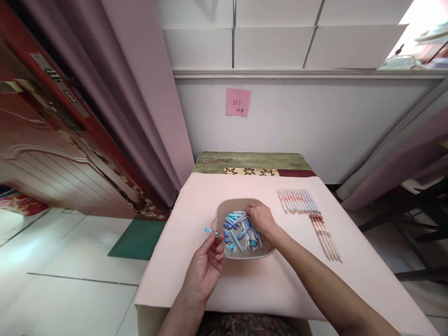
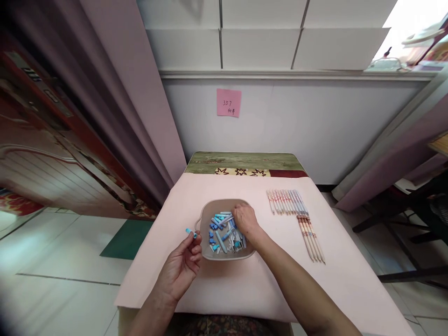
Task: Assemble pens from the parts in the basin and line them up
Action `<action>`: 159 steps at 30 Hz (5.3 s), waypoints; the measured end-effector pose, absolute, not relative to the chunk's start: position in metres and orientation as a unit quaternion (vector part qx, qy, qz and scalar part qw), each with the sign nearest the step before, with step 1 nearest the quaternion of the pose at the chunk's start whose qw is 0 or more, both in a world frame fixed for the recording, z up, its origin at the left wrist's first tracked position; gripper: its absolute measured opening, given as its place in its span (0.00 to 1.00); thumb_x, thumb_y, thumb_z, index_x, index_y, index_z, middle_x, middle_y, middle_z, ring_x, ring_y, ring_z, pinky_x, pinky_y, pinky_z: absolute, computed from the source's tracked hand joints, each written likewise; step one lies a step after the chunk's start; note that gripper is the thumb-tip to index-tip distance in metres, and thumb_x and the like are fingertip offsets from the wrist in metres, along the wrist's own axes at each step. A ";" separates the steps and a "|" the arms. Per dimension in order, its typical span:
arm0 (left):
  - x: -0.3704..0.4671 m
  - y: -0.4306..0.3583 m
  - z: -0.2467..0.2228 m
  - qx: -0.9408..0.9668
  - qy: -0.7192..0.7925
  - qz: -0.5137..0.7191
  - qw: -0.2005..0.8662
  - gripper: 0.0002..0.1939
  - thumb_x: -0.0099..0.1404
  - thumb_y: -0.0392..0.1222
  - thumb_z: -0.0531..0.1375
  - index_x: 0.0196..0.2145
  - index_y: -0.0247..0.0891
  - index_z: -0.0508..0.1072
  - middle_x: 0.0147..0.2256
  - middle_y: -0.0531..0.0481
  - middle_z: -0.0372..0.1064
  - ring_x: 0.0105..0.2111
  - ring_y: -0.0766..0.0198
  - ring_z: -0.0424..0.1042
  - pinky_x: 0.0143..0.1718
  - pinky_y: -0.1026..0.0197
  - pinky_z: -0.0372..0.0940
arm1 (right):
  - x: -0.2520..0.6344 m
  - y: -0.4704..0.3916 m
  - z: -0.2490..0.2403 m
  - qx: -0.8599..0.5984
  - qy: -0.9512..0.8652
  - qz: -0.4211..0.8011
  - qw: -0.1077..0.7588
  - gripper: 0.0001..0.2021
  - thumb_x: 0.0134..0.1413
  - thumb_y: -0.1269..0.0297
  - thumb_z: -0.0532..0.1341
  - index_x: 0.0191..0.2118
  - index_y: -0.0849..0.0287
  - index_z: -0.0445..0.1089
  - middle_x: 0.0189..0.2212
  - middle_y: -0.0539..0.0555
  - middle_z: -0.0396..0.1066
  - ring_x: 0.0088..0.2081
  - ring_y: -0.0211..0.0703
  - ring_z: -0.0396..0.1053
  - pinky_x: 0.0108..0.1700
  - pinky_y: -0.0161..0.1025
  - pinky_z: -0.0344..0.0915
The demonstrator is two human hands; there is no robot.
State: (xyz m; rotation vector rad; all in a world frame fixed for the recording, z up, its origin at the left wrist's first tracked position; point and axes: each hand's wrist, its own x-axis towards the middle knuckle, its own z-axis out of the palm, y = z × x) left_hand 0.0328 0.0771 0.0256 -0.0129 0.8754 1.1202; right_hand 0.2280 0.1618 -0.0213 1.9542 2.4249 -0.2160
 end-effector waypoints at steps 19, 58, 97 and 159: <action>0.046 0.070 0.019 0.014 0.419 0.466 0.780 0.05 0.61 0.31 0.59 0.36 0.29 0.72 0.29 0.45 0.72 0.19 0.73 0.64 0.14 0.72 0.58 | 0.264 0.126 0.021 0.641 0.641 -0.270 -0.326 0.09 0.53 0.66 0.52 0.37 0.57 0.67 0.22 0.46 0.71 0.24 0.37 0.69 0.30 0.32 0.60; 0.034 0.074 0.019 0.016 0.407 0.487 0.773 0.04 0.62 0.31 0.58 0.36 0.28 0.71 0.30 0.45 0.72 0.19 0.74 0.62 0.14 0.73 0.57 | 0.246 0.132 -0.010 0.600 0.793 -0.045 0.091 0.06 0.50 0.66 0.61 0.35 0.58 0.75 0.34 0.58 0.75 0.37 0.47 0.72 0.35 0.35 0.61; 0.030 0.073 0.016 0.003 0.403 0.493 0.771 0.02 0.62 0.30 0.58 0.34 0.29 0.70 0.28 0.46 0.72 0.18 0.74 0.62 0.14 0.72 0.56 | 0.177 0.130 -0.024 0.731 0.674 -0.108 0.022 0.14 0.51 0.60 0.59 0.37 0.65 0.76 0.34 0.68 0.76 0.38 0.54 0.75 0.38 0.42 0.68; 0.073 0.007 0.021 -0.072 0.368 0.551 0.745 0.06 0.61 0.23 0.56 0.35 0.26 0.72 0.32 0.41 0.75 0.27 0.65 0.75 0.28 0.67 0.73 | 0.226 -0.032 0.024 0.492 0.536 -0.228 -0.647 0.08 0.57 0.69 0.60 0.43 0.57 0.68 0.34 0.53 0.75 0.30 0.39 0.75 0.33 0.35 0.74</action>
